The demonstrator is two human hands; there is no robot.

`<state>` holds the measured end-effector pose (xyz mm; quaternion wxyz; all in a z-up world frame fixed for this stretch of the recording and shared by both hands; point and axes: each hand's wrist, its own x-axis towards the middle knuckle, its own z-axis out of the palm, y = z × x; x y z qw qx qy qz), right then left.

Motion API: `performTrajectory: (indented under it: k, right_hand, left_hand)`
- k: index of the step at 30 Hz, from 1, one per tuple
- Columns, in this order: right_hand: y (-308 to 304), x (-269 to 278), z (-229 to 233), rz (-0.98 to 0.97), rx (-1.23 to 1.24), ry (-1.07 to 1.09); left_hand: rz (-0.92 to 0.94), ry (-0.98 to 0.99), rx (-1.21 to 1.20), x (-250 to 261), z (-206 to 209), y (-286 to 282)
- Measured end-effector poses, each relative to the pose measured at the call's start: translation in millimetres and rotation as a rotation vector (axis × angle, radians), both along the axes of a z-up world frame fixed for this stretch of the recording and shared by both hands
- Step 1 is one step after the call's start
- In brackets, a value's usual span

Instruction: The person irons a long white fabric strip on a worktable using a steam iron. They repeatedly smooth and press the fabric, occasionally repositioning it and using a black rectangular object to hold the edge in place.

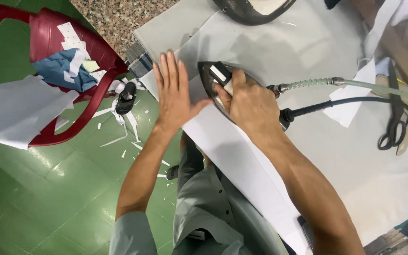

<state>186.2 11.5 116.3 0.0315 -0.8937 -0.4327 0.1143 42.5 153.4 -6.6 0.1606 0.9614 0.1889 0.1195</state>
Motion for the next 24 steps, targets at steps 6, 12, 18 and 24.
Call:
performTrajectory:
  k: [6,12,18,24]
  right_hand:
    - [-1.2,1.2,2.8,0.024,0.097,0.058]
    - [-5.0,-1.6,4.9,0.015,0.126,0.08]
    - [-9.7,0.0,-10.1,0.057,0.181,-0.014]
    - [-11.9,3.8,-15.3,0.085,0.198,-0.057]
  left_hand:
    - [-0.063,-0.406,-0.08,22.0,51.4,-105.6]
    - [0.057,-0.52,-0.186,17.3,17.4,-150.5]
    - [-0.232,-0.615,-0.156,-32.8,-6.7,-239.2]
    - [-0.962,-0.338,-0.787,-37.7,-12.7,-416.6]
